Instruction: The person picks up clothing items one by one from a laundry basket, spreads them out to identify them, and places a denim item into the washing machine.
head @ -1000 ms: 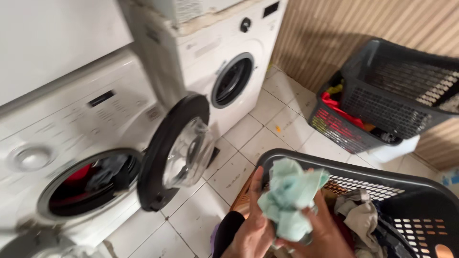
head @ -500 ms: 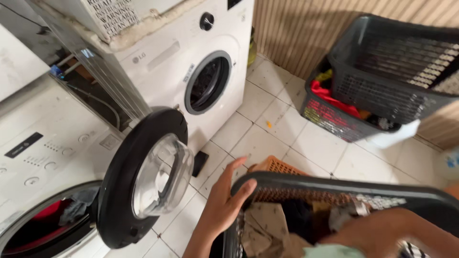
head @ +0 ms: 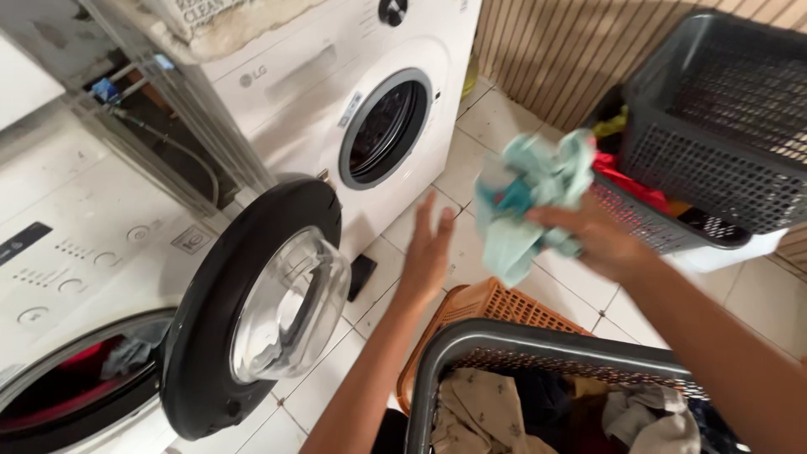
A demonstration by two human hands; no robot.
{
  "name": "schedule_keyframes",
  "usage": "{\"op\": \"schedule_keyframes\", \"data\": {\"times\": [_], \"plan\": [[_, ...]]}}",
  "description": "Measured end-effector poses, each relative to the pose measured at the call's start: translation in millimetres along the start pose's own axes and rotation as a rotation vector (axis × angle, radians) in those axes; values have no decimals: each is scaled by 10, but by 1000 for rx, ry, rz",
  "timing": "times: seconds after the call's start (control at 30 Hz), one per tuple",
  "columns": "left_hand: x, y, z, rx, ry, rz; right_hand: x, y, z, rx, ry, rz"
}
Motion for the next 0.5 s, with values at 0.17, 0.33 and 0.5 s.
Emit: {"op": "schedule_keyframes", "data": {"times": [0.17, 0.33, 0.5], "plan": [[57, 150, 390, 22, -143, 79, 301, -187, -795, -418, 244, -134], [77, 87, 771, 99, -217, 113, 427, -1102, -1599, -1196, 531, 112], [23, -30, 959, 101, -236, 76, 455, -1615, -1975, -1294, 698, -35]]}}
Point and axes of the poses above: each hand's wrist, its own x-axis towards the middle knuckle, its own y-axis out of the palm, z = x × y, the point moved 2 cm from there along x, towards the middle knuckle, and after that the axes turned 3 degrees about y, right-handed, at the moved point
